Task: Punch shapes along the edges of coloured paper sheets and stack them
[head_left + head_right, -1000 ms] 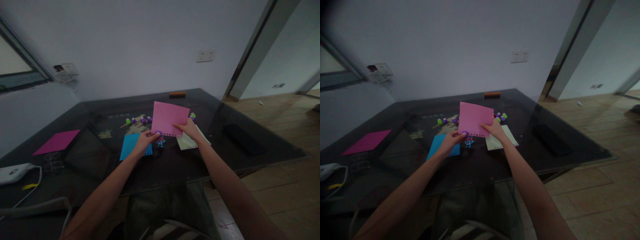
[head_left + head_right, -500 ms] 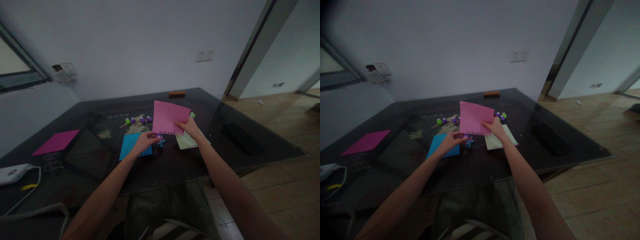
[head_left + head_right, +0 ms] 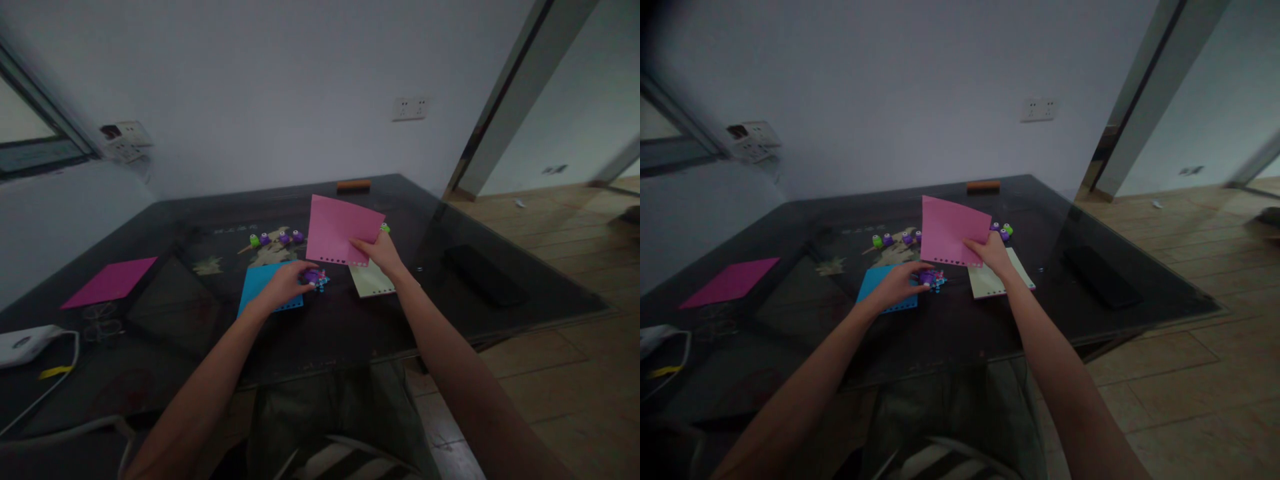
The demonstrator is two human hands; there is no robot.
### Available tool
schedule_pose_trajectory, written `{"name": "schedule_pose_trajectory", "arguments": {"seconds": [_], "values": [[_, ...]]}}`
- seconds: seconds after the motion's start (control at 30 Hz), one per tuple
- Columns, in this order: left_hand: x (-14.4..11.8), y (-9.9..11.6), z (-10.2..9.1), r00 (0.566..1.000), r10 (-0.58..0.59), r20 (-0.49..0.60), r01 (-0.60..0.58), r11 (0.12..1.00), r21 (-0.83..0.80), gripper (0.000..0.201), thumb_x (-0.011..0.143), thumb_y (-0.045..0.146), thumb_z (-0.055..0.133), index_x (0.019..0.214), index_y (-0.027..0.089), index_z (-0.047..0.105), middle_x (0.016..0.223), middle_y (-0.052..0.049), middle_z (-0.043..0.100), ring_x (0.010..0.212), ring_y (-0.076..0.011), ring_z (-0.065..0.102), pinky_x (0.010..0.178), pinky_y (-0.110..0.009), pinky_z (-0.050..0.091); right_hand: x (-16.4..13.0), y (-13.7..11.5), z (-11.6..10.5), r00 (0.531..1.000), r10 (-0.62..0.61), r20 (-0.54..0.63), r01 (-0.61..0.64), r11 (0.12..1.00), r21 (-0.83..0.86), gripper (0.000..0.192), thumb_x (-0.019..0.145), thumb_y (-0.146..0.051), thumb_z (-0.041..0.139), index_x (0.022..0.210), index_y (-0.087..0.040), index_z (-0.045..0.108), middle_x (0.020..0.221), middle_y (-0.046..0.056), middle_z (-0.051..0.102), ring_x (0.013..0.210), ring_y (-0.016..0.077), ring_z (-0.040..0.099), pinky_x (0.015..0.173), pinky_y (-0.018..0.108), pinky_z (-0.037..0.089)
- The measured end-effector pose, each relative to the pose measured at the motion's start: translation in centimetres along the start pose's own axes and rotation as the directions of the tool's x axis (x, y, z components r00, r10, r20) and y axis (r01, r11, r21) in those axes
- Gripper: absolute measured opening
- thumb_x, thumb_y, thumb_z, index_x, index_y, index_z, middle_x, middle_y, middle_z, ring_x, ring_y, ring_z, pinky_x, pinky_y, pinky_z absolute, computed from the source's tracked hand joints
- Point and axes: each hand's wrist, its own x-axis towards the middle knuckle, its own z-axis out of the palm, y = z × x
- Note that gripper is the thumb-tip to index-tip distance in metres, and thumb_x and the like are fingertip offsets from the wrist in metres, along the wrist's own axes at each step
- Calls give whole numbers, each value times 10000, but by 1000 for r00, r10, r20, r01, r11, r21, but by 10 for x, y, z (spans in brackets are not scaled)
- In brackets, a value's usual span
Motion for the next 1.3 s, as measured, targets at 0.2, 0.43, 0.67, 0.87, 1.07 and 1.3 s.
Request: {"name": "schedule_pose_trajectory", "arguments": {"seconds": [0.2, 0.43, 0.67, 0.87, 1.07, 1.3], "values": [[1, -3, 0, 990, 138, 31, -141, 981, 132, 496, 704, 80, 551, 1178, 225, 531, 1205, -54, 549, 1131, -193, 487, 983, -322, 343, -1, -3, 1, 1000, 3, -25, -3, 1000, 9, 417, 640, -349, 691, 997, -148, 611, 1024, 112, 657, 912, 256, 618, 834, 413, 495], [0, 1, -1, 991, 131, 36, -136, 977, 162, 566, 695, 11, 465, 1214, 237, 492, 1252, -39, 506, 1163, -172, 457, 1001, -310, 332, 0, -3, 1, 999, 20, -33, -19, 1000, 14, 417, 640, -354, 690, 995, -151, 611, 1013, 116, 656, 898, 259, 620, 826, 417, 498], [0, 2, -1, 993, 120, -20, -116, 986, 119, 493, 698, 32, 490, 1150, 226, 533, 1194, -37, 540, 1131, -178, 477, 985, -339, 353, 2, -1, 0, 998, -9, -60, 10, 1000, 30, 419, 648, -375, 683, 998, -163, 594, 1031, 103, 649, 908, 242, 617, 826, 394, 501], [0, 10, 0, 994, -48, -95, 37, 992, -118, 364, 718, 196, 571, 1080, 236, 587, 1069, -26, 616, 963, -190, 570, 833, -296, 452, 3, -8, -6, 988, 33, -149, -22, 997, 77, 389, 652, -399, 663, 953, -159, 614, 1019, 112, 653, 912, 250, 614, 822, 403, 499], [4, 13, 2, 973, -216, -86, 135, 825, -549, 310, 786, 369, 516, 1054, 243, 608, 962, -30, 644, 797, -177, 612, 671, -264, 490, 8, -15, -29, 942, 74, -328, -1, 976, 218, 339, 622, -371, 677, 878, -159, 609, 960, 97, 669, 845, 240, 629, 762, 404, 514], [11, 20, 3, 962, -263, -70, 166, 774, -611, 342, 727, 338, 614, 1049, 222, 601, 972, -55, 657, 822, -185, 612, 641, -251, 473, 3, -17, -74, 898, 66, -435, 50, 967, 250, 356, 576, -317, 728, 880, -158, 635, 947, 82, 682, 813, 221, 640, 774, 391, 510]]}}
